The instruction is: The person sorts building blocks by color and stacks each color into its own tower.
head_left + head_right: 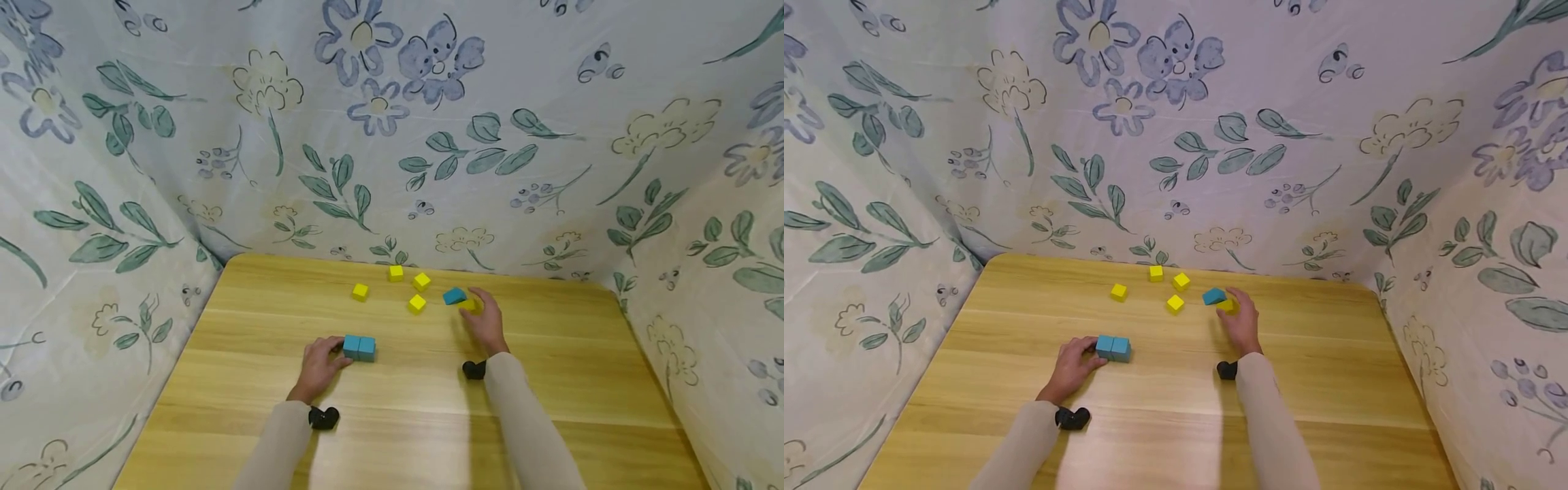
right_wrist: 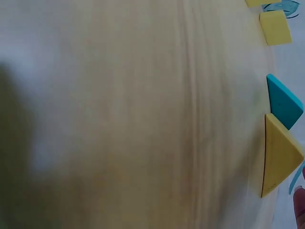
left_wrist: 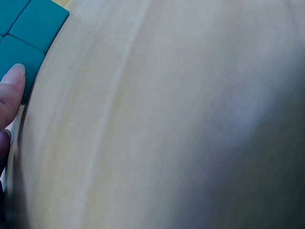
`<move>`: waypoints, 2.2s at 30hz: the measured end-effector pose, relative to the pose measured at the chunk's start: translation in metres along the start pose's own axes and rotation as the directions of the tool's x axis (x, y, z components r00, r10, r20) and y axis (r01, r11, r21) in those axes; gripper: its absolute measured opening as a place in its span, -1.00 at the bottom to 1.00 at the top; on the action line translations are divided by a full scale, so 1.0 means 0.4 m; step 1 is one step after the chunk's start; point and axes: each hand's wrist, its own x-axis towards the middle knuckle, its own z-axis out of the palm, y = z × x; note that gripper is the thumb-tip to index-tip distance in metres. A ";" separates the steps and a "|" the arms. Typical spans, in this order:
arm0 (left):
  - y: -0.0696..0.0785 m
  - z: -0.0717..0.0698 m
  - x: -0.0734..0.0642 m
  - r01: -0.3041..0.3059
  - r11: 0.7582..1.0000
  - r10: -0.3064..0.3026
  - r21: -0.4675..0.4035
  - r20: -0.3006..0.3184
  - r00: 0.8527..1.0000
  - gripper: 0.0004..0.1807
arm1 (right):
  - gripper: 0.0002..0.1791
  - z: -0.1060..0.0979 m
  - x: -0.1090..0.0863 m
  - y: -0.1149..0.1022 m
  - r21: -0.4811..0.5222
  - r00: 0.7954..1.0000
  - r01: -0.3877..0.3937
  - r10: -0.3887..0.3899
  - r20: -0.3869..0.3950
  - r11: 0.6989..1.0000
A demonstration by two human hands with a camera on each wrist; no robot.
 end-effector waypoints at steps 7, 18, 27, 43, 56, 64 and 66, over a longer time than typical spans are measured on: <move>0.001 -0.002 0.001 -0.007 1.000 0.007 0.014 -0.012 1.000 -0.56 | -0.36 0.009 0.068 0.009 -0.184 0.996 0.036 -0.020 0.087 0.982; 0.000 -0.002 0.005 -0.008 1.000 0.008 0.004 -0.015 1.000 -0.56 | -0.42 0.029 0.111 0.022 -0.252 0.993 -0.017 0.046 0.109 0.968; -0.001 0.000 0.007 -0.009 1.000 0.009 0.006 -0.011 1.000 -0.56 | -0.47 0.036 0.104 0.031 -0.197 0.997 -0.022 0.035 0.067 0.980; -0.002 0.003 0.002 -0.010 0.999 0.010 0.033 -0.003 1.000 -0.57 | -0.47 0.048 0.075 0.053 -0.092 0.993 -0.097 0.103 0.056 0.991; 0.006 -0.001 0.001 0.001 0.999 -0.001 0.033 0.001 1.000 -0.56 | -0.49 0.051 0.049 0.047 -0.085 0.996 -0.063 0.068 0.055 0.994; 0.017 -0.006 0.002 0.010 1.000 -0.010 0.015 0.009 1.000 -0.56 | -0.50 0.050 0.037 0.042 -0.074 0.999 -0.012 0.014 0.029 0.997; 0.018 -0.006 0.002 0.011 1.000 -0.011 0.022 0.008 1.000 -0.55 | -0.52 0.051 0.034 0.037 -0.072 1.000 -0.006 0.008 0.020 0.997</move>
